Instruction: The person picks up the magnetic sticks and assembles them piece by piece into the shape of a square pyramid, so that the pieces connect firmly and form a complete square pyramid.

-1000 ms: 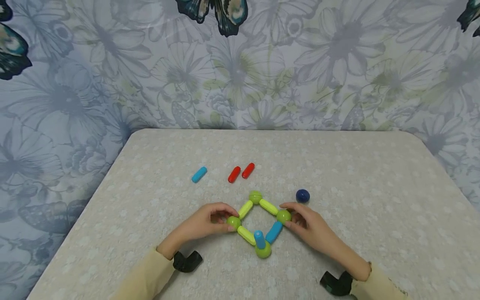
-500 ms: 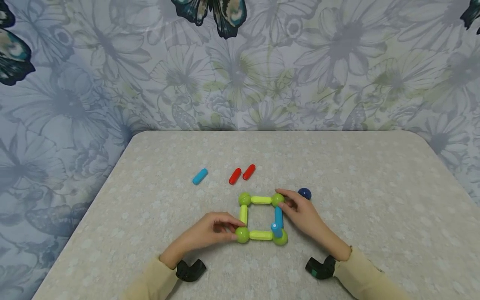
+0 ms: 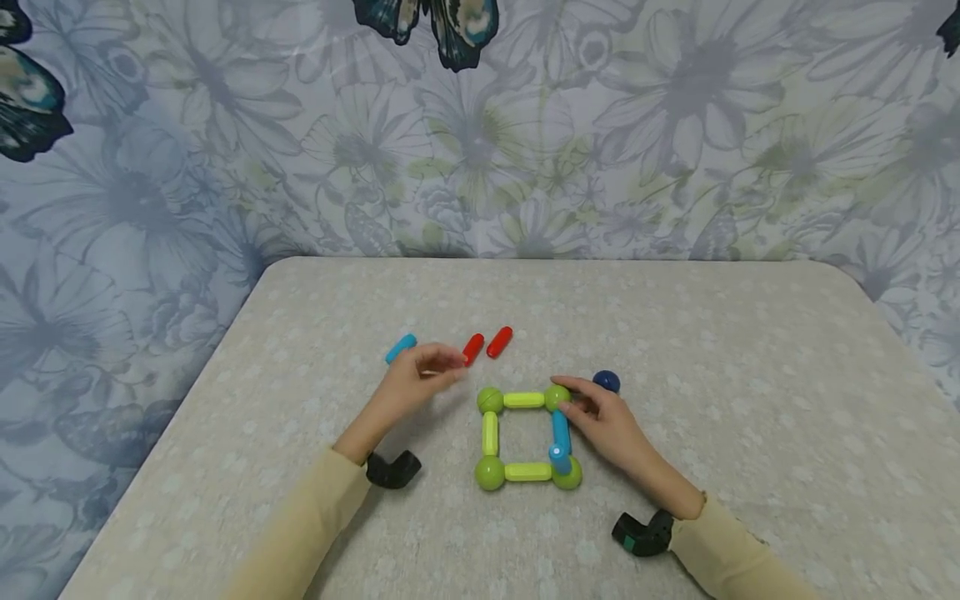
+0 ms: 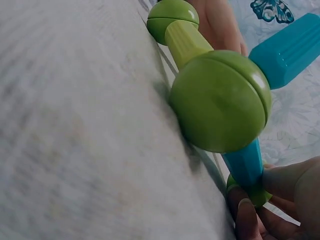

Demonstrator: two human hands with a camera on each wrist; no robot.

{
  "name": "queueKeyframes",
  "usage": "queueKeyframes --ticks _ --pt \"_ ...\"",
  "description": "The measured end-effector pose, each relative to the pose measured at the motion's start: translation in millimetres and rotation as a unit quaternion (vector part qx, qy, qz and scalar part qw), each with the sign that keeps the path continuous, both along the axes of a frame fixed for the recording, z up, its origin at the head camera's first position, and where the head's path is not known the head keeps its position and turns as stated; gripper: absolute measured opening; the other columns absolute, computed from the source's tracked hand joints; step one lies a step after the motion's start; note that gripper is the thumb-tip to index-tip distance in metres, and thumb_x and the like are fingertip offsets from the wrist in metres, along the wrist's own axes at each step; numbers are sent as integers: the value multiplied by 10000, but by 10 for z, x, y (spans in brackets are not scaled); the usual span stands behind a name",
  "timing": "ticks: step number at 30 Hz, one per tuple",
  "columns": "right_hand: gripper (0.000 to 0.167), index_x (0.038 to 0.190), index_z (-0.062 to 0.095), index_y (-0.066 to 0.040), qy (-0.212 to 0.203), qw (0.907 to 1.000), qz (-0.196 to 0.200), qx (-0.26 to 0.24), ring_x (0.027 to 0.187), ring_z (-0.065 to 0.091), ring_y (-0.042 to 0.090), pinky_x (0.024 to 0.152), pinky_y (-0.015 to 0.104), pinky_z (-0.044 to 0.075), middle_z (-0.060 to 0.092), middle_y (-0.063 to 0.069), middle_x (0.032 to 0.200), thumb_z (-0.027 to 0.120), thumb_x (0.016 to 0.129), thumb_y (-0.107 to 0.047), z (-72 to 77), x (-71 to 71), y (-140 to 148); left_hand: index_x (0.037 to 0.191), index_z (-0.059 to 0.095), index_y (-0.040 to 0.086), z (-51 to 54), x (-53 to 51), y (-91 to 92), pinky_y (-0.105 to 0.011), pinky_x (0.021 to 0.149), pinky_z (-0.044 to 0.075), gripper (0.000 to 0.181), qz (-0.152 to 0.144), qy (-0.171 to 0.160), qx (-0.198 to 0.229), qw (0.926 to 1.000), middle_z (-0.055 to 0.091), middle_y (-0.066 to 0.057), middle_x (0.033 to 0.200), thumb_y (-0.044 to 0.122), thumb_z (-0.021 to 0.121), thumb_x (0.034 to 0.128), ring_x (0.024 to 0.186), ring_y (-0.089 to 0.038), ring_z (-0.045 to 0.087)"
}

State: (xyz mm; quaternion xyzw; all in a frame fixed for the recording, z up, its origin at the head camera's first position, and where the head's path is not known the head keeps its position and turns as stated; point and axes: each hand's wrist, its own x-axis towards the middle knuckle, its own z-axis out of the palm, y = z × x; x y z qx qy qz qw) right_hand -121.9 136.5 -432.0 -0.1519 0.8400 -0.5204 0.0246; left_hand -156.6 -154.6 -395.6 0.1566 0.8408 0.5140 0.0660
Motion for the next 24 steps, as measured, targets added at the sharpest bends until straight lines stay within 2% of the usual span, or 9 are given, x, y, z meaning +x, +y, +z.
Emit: queueKeyframes --ticks 2,4,6,9,12,14,17,20,24 --pt "332 1258 597 -121 -52 10000 -22 9 729 558 143 577 262 450 618 46 1074 611 927 -144 5 -2 6 1156 623 33 2 -190 76 -370 792 505 307 557 77 -339 9978 617 -107 1102 146 682 877 980 -243 583" --pt "335 1262 593 -123 -104 9999 -11 22 714 549 147 565 262 441 617 40 1033 610 929 -150 7 -5 9 1204 595 52 -7 -337 149 -378 795 501 376 796 58 -859 9931 596 -115 1129 179 698 864 1004 -251 569" --pt "336 1265 591 -120 -131 9999 10 9 704 543 150 556 262 434 613 35 1000 607 931 -155 10 -6 11 1216 586 61 -5 -433 220 -370 772 500 415 884 5 -1386 9864 600 -110 1093 199 718 847 967 -246 572" --pt "336 1264 591 -113 -136 9999 21 -2 695 537 151 549 260 428 609 28 964 608 931 -155 14 -7 17 1167 615 41 4 -490 297 -341 697 499 394 905 13 -2008 9754 620 -95 985 205 736 830 837 -222 584" --pt "333 1259 594 -110 -126 9999 21 -19 689 533 151 545 259 427 606 29 935 611 928 -151 24 -16 18 1090 663 27 22 -474 313 -307 628 492 323 1005 -14 -2230 9696 636 -75 913 195 741 826 738 -189 582" --pt "332 1256 596 -111 -126 9999 10 -18 686 532 154 544 258 425 604 32 923 613 926 -142 31 -25 20 1060 682 20 26 -445 295 -289 613 491 290 1038 -20 -2215 9696 643 -68 902 189 736 831 730 -177 584" --pt "333 1254 598 -109 -127 9999 -12 -37 683 530 156 539 258 423 606 33 931 616 923 -131 51 -26 24 1056 688 7 31 -384 241 -287 603 493 270 1017 -64 -1969 9751 651 -66 905 170 722 844 764 -186 590" --pt "332 1254 598 -111 -154 9999 -26 -15 694 534 154 548 258 427 608 29 948 615 924 -139 59 -19 27 1064 688 -4 34 -300 179 -291 598 500 269 926 -127 -1532 9838 662 -65 904 159 712 851 788 -196 605" --pt "328 1252 599 -116 -210 9998 -27 12 712 539 153 563 260 436 612 33 969 613 926 -149 49 -8 31 1070 690 4 37 -142 131 -288 619 494 280 741 -482 -749 9933 671 -46 897 176 714 851 789 -186 604"
